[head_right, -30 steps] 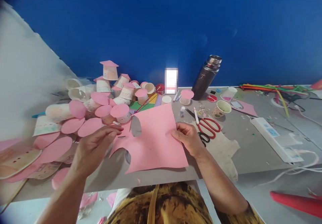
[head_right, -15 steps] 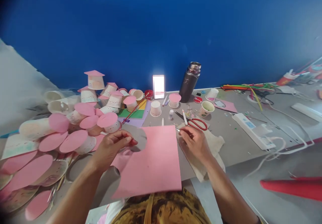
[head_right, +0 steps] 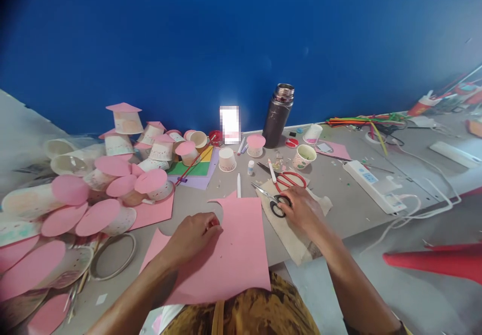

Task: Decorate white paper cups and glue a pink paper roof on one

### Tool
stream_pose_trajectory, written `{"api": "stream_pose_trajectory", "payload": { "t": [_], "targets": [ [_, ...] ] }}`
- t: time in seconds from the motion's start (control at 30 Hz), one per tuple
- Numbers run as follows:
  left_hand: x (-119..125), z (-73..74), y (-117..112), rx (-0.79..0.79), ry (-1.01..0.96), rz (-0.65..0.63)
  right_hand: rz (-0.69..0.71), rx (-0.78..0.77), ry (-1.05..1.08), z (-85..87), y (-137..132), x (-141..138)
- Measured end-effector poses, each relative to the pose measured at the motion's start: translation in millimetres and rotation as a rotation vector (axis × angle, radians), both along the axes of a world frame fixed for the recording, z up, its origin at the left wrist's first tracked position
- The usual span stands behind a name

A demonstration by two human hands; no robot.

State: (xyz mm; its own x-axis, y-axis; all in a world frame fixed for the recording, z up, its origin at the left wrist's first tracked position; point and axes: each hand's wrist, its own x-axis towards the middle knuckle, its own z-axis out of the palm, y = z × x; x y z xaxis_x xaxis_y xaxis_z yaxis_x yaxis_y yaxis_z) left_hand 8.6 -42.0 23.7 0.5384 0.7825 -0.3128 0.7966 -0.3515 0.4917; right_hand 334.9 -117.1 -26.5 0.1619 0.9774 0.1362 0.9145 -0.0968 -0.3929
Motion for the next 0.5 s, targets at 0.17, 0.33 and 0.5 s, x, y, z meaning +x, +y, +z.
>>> {"api": "stream_pose_trajectory", "payload": {
  "t": [0.17, 0.33, 0.5],
  "targets": [
    [-0.7, -4.5, -3.0, 0.037, 0.001, -0.005, -0.004, -0.079, -0.079, 3.1, -3.1, -0.7],
    [-15.3, 4.6, 7.9, -0.083, -0.354, 0.153, -0.063, -0.132, -0.123, 1.8, -7.8, -14.0],
    [-23.7, 21.1, 23.2, -0.085, -0.537, 0.251, -0.029, -0.2, -0.12, 8.0, -9.9, -25.2]
  ]
}}
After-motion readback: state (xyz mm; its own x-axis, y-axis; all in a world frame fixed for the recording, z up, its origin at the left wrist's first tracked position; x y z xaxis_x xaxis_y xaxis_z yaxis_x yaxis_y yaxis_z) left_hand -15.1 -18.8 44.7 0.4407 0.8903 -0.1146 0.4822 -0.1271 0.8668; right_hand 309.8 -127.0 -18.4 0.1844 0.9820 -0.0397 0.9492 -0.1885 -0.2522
